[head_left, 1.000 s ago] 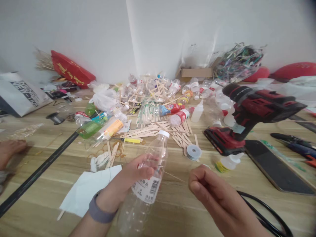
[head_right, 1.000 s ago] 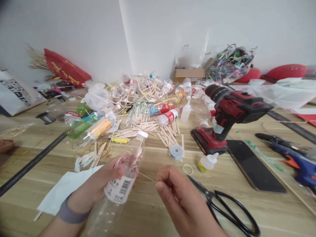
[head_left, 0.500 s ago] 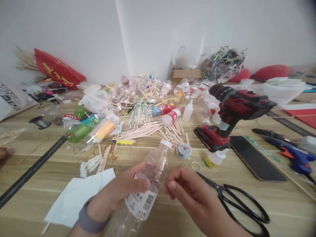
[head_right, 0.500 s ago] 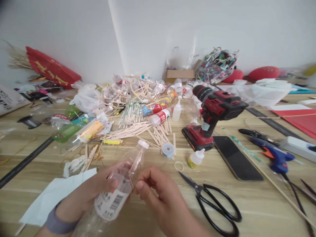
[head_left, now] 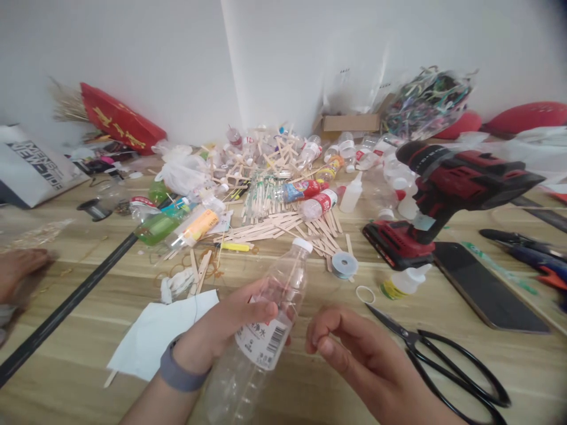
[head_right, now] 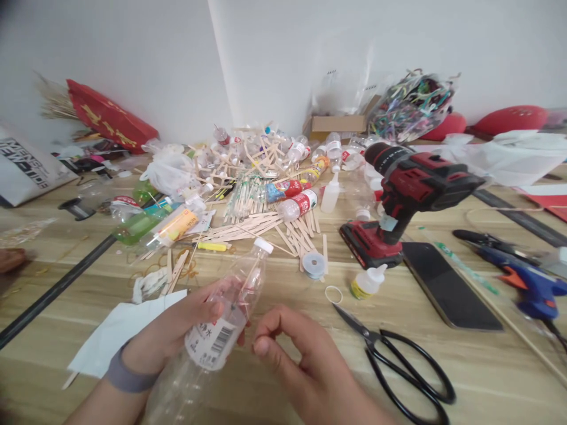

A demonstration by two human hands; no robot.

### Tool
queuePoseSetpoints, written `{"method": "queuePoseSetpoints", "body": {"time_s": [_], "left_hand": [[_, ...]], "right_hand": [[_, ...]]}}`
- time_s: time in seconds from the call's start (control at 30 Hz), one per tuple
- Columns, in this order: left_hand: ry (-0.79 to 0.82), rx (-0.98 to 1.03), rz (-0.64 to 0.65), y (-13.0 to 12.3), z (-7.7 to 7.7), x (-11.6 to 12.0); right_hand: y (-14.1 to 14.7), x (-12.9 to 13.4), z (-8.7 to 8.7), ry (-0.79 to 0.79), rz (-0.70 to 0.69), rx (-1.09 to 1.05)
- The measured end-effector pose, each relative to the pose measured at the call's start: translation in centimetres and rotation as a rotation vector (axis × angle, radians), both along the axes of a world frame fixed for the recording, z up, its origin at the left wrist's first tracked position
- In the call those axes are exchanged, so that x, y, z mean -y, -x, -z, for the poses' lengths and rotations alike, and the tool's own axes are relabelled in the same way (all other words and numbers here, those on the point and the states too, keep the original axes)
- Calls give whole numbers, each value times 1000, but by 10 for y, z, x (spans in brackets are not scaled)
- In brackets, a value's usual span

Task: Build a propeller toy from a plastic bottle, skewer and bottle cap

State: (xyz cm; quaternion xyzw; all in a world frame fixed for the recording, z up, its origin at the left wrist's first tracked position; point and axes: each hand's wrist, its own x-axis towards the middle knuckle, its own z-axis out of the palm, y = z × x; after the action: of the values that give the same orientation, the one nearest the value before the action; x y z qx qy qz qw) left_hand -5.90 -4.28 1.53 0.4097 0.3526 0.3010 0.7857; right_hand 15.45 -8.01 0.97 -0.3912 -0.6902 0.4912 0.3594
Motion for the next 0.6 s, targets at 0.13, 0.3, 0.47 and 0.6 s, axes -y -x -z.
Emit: {"method": "queuePoseSetpoints", "body": {"time_s": [0.13, 0.3, 0.47, 0.6], "left_hand": [[27, -15, -66, 2, 1, -1], [92, -54, -164, 8, 4, -2], [133, -51, -238, 14, 6, -6], [133, -39, -333, 19, 5, -7]], "right_hand": [[-4, 1, 2, 10, 42, 21], [-15, 5, 1, -2, 93, 79], [-31, 6, 1, -15, 123, 139], [-45, 4, 2, -6, 171, 124]]}}
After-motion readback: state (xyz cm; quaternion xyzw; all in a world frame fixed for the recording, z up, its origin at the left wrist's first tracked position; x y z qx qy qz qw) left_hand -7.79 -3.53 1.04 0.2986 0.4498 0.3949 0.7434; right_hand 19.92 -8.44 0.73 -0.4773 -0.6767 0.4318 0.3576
